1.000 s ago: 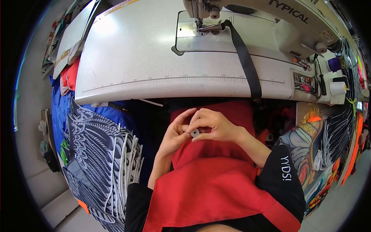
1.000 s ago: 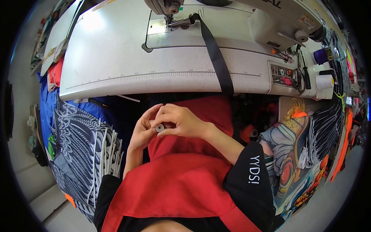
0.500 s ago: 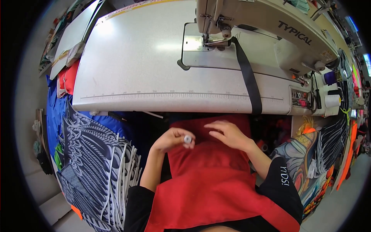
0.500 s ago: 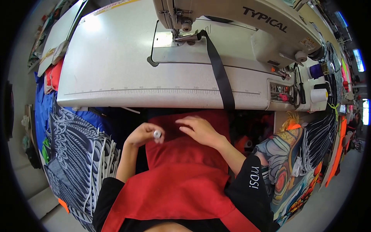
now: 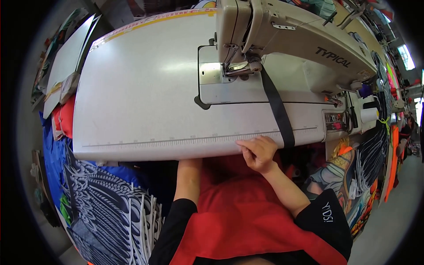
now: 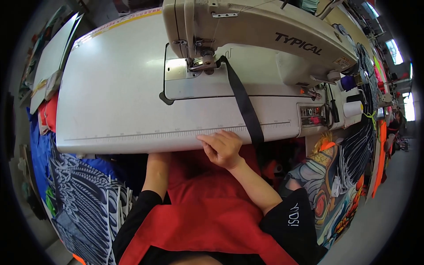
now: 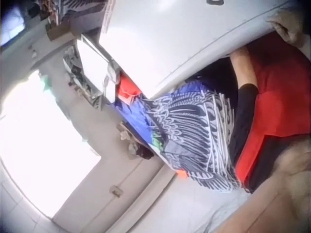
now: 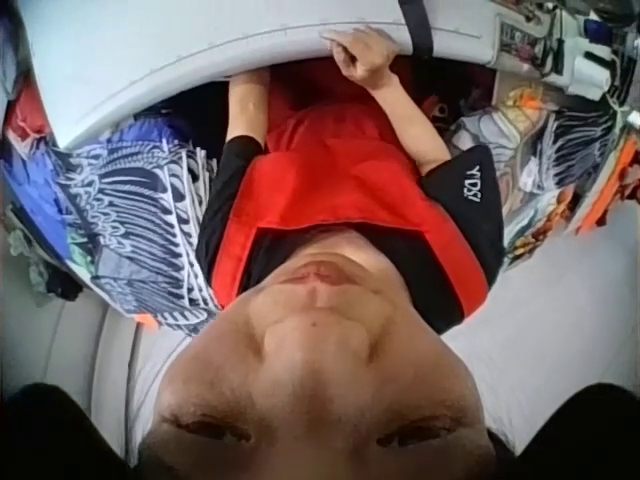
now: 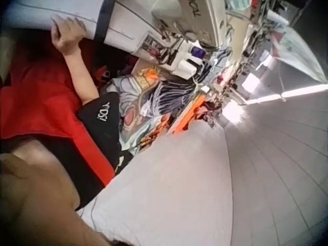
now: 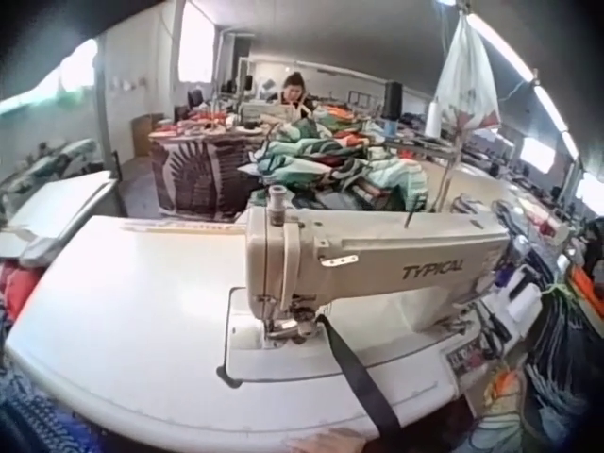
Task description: Preparing and operating an industrial sewing machine on a factory floor.
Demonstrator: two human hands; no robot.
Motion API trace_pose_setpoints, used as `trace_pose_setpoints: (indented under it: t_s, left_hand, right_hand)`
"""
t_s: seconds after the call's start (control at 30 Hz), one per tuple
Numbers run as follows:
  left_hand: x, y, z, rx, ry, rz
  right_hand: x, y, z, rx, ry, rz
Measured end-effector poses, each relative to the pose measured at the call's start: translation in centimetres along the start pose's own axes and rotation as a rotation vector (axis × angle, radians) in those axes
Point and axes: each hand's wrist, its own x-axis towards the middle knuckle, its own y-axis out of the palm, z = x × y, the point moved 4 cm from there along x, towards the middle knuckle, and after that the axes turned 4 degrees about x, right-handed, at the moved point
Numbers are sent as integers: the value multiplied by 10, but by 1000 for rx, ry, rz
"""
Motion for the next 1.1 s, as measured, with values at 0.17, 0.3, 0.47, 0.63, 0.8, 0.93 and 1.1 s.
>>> trace_pose_setpoints:
  t_s: [0.17, 0.3, 0.47, 0.63, 0.8, 0.93, 1.1]
  left_hand:
    - [16, -1, 3, -1, -41, 13]
    - [25, 2, 15, -2, -90, 34]
    - [38, 25, 42, -9, -192, 108]
    - [49, 59, 72, -16, -300, 201]
    - [50, 75, 86, 0, -366, 240]
    - [46, 84, 95, 12, -411, 261]
    - [46, 96, 104, 28, -458, 276]
  right_hand:
    - [0, 3, 3, -82, -45, -25]
    - [-1, 1, 3, -101, -45, -28]
    - [3, 3, 6, -81, -46, -58]
    - [3, -21, 1, 160, 121, 9]
    - [2, -84, -33, 163, 407, -111]
    - [-12, -148, -87, -178, 560, -237]
    - [-33, -207, -124, -507, 647, -338]
